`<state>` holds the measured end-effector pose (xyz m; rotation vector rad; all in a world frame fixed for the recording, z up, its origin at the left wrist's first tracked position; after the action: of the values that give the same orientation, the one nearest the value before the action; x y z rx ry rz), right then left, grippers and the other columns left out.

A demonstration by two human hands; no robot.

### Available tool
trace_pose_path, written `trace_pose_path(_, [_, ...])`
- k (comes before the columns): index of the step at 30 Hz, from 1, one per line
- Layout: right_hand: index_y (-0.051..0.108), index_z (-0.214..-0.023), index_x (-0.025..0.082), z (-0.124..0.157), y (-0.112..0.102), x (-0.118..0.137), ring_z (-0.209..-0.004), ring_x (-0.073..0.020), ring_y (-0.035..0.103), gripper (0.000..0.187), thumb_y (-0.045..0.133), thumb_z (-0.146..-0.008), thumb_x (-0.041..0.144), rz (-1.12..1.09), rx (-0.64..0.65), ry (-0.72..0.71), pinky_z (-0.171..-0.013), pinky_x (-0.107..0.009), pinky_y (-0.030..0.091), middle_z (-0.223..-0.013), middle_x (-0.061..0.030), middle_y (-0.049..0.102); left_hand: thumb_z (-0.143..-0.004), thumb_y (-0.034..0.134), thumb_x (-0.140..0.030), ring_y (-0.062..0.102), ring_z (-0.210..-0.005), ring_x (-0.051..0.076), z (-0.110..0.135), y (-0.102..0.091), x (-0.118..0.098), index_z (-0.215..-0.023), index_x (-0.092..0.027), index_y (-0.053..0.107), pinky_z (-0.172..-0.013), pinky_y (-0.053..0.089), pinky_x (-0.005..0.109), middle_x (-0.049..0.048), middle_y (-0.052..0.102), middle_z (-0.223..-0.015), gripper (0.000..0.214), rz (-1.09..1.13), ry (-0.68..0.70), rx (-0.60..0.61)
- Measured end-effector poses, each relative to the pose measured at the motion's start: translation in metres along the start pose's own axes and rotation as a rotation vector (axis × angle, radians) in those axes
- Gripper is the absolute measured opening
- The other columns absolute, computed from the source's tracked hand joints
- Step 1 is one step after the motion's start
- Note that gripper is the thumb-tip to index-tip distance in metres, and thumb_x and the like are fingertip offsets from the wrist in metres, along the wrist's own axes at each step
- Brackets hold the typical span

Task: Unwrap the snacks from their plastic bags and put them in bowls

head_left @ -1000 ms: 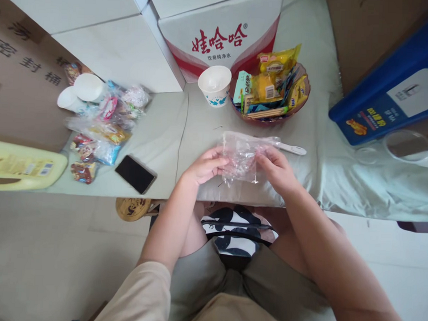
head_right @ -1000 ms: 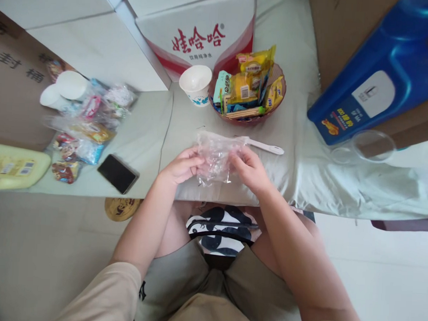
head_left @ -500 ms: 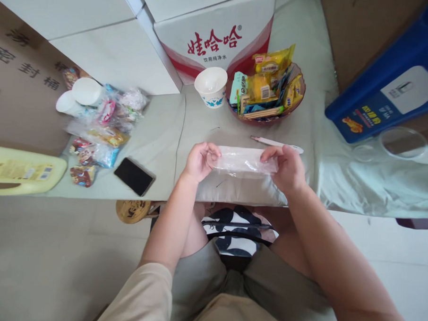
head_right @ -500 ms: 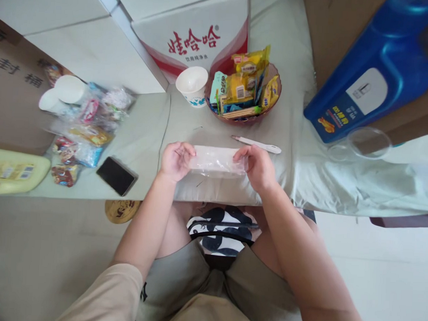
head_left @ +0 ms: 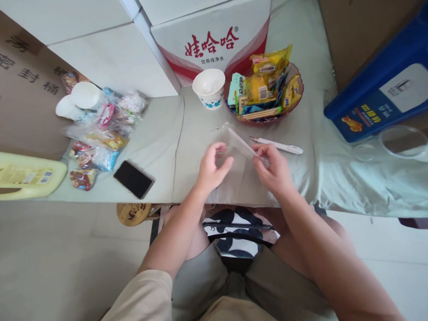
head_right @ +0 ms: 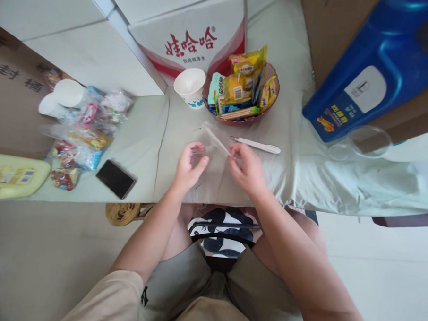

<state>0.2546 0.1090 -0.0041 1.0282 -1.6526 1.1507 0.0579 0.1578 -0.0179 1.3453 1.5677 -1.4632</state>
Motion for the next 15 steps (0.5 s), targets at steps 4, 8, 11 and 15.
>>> trace_pose_path(4, [0.044,-0.089,0.026,0.009,0.026,0.007,-0.091,-0.0204,0.066,0.012,0.056,-0.089,0.028,-0.052,0.193,-0.054,-0.084,-0.035,0.05,-0.107,-0.0076,0.073,-0.085,0.074,-0.058,0.05,-0.146,0.03,0.009,0.033,0.003,-0.144,-0.026,0.045,-0.112,0.048,0.043,0.0165,0.048,-0.158,0.072,0.155,-0.078,0.235])
trace_pose_path(8, [0.043,-0.091,0.025,0.013,0.038,0.007,-0.071,-0.0145,0.057,0.015,0.049,-0.097,0.038,-0.237,0.244,0.032,-0.068,-0.029,0.047,-0.09,-0.0016,0.067,-0.072,0.083,-0.064,0.069,-0.115,0.026,0.003,0.035,0.002,-0.126,-0.023,0.061,-0.095,0.055,0.037,0.0122,0.072,-0.127,0.072,0.32,-0.187,0.286])
trace_pose_path(11, [0.05,-0.094,0.025,0.013,0.036,0.009,-0.069,-0.0148,0.056,0.01,0.054,-0.094,0.034,-0.114,0.178,0.03,-0.069,-0.03,0.048,-0.084,-0.0003,0.064,-0.067,0.087,-0.063,0.068,-0.079,0.017,-0.002,0.023,0.001,-0.098,-0.019,0.07,-0.071,0.052,0.028,0.0039,0.074,-0.089,0.057,0.358,-0.255,0.198])
trace_pose_path(15, [0.056,-0.106,0.024,0.01,0.018,0.01,-0.095,-0.0227,0.063,0.028,0.066,-0.081,0.032,0.053,-0.077,-0.026,-0.081,-0.037,0.052,-0.108,-0.0094,0.067,-0.065,0.089,-0.06,0.055,-0.061,0.009,-0.002,0.01,0.005,-0.083,-0.019,0.067,-0.06,0.043,0.022,-0.003,0.063,-0.069,0.05,0.455,-0.344,0.078])
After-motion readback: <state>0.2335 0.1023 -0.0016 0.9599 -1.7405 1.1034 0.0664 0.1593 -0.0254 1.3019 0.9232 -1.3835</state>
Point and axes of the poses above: each hand's wrist, its own z-axis away from the middle knuckle, its own y-axis out of the palm, x = y × z, the point moved 8 cm from there along -z, towards the middle knuckle
